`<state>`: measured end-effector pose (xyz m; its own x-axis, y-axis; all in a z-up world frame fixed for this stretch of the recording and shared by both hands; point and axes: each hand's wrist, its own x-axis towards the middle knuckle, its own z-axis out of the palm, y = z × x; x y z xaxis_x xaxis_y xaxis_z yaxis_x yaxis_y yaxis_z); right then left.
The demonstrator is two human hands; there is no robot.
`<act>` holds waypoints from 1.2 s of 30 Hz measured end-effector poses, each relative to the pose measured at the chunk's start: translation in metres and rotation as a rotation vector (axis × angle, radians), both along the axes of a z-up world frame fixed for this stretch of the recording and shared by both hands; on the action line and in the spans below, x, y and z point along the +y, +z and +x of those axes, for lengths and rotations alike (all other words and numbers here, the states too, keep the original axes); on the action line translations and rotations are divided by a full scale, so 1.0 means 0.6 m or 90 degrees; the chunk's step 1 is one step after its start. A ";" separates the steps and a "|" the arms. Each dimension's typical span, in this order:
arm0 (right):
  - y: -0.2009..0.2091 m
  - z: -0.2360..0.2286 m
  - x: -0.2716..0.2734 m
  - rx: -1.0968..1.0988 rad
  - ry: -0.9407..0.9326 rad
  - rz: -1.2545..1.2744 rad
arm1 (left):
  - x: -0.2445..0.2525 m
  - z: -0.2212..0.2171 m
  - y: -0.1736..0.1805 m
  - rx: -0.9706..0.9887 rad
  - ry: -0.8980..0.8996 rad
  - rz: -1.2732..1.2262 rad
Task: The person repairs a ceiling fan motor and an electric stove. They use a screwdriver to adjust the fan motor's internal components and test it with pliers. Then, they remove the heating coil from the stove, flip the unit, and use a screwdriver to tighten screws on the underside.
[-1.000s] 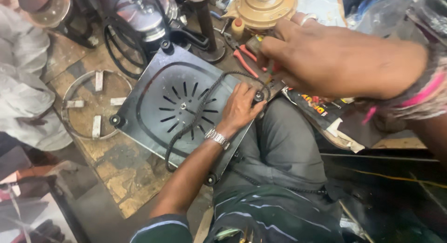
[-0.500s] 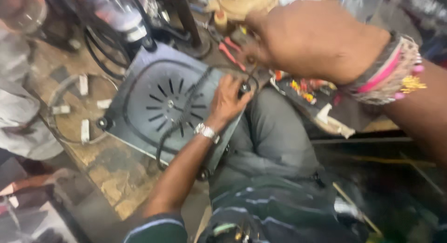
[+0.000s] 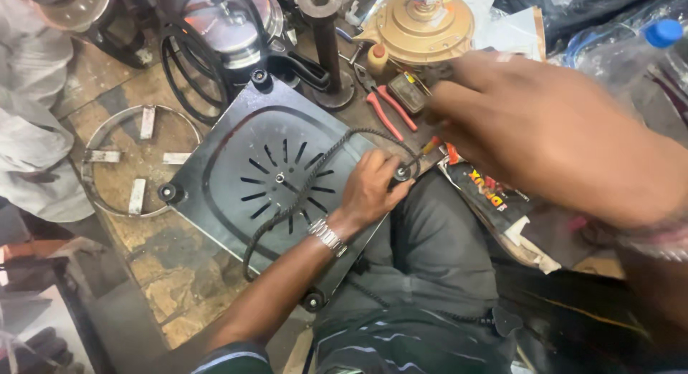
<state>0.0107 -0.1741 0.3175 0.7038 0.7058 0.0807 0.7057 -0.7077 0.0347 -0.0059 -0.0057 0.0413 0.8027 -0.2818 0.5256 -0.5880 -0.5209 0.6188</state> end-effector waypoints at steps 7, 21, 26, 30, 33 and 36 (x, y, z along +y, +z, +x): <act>-0.062 -0.047 -0.110 0.089 -0.246 0.350 | 0.170 -0.026 0.113 -0.044 0.186 0.103; -0.189 -0.077 -0.098 0.056 -0.157 0.666 | 0.501 -0.285 -0.147 0.165 0.659 0.227; -0.163 -0.135 -0.061 0.113 -0.201 0.767 | 0.451 -0.276 -0.078 0.046 0.632 0.249; -0.151 -0.228 -0.052 0.173 -0.349 0.506 | 0.354 -0.306 -0.005 0.000 0.313 0.205; -0.166 -0.248 -0.065 0.467 -0.275 0.685 | 0.283 -0.349 -0.001 0.068 0.086 0.187; -0.202 -0.242 -0.044 0.497 0.033 0.696 | 0.249 -0.364 -0.008 0.145 0.075 0.126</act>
<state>-0.1344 -0.2003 0.1960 0.7982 0.5653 0.2082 0.3079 -0.0858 -0.9475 -0.2245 0.1436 0.0364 0.9264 -0.2593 0.2729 -0.3750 -0.7000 0.6078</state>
